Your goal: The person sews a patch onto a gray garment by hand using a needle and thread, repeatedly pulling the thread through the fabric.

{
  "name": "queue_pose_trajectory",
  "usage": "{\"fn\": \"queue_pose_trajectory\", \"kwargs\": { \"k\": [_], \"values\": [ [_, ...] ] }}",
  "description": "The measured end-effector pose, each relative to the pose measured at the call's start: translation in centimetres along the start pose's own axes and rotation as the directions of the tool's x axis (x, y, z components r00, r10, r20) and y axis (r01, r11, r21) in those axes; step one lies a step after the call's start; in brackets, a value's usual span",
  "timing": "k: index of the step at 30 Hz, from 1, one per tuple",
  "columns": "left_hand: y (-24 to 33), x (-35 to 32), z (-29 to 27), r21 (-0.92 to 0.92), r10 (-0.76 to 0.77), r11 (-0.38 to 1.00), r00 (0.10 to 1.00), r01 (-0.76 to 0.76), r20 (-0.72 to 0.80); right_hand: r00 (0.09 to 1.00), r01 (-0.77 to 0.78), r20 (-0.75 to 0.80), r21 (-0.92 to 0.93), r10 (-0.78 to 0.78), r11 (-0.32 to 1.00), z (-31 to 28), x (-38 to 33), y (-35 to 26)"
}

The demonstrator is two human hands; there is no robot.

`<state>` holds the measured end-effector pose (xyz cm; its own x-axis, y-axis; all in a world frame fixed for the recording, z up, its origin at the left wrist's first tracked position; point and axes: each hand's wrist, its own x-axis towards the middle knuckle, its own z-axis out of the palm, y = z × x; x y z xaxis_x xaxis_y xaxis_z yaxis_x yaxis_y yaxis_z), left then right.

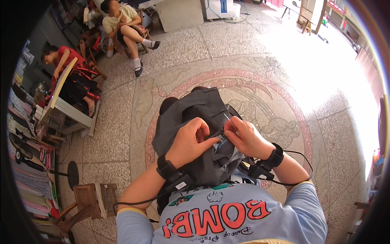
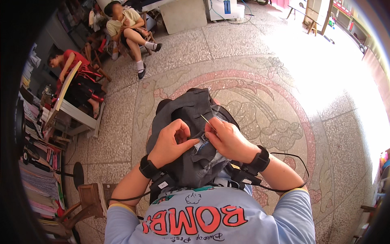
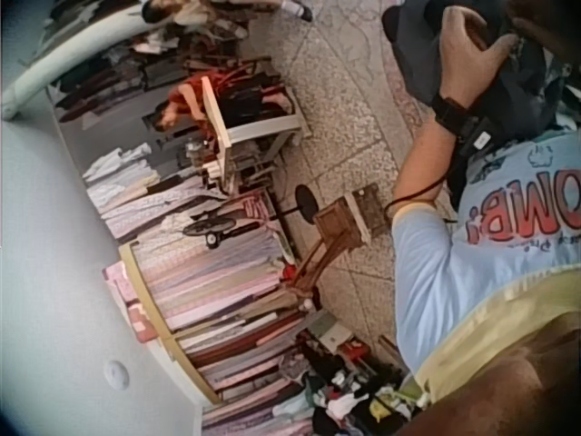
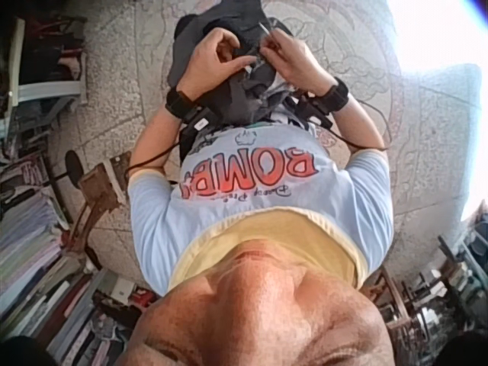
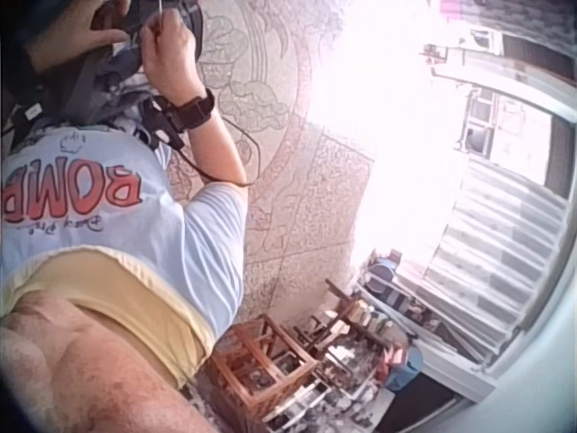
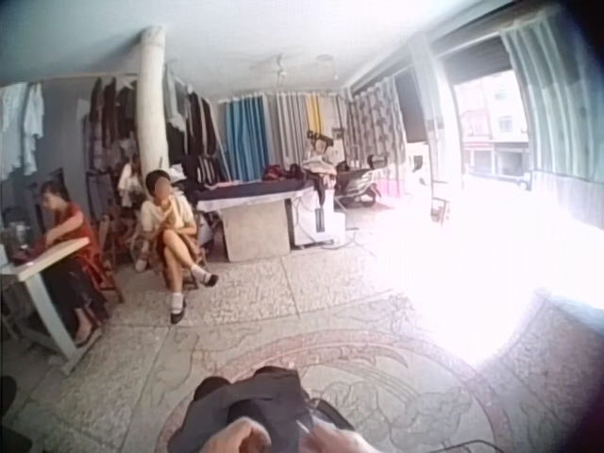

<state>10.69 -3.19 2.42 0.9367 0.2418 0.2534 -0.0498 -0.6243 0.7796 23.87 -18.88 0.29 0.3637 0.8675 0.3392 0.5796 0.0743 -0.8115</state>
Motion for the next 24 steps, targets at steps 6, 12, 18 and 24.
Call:
{"fn": "queue_pose_trajectory", "kwargs": {
  "k": [6,12,18,24],
  "values": [
    [-0.5,1.1,0.4,0.011,-0.071,0.997,0.997,0.071,-0.022,0.996,-0.051,-0.073,0.110,0.059,0.993,0.2,0.5,-1.4],
    [-3.1,2.5,0.0,-0.036,-0.056,0.998,0.998,0.056,-0.007,0.976,-0.129,-0.139,0.263,0.170,0.956,-0.1,0.2,-1.2],
    [-6.0,2.7,-0.3,0.236,0.209,0.948,0.977,-0.212,0.037,0.969,-0.232,0.020,0.425,0.248,0.875,0.0,1.5,-1.5],
    [-4.6,4.3,1.3,-0.275,0.047,0.958,0.901,0.082,0.431,0.986,-0.154,0.004,0.427,0.168,0.891,-1.6,2.1,-2.7]
  ]
}}
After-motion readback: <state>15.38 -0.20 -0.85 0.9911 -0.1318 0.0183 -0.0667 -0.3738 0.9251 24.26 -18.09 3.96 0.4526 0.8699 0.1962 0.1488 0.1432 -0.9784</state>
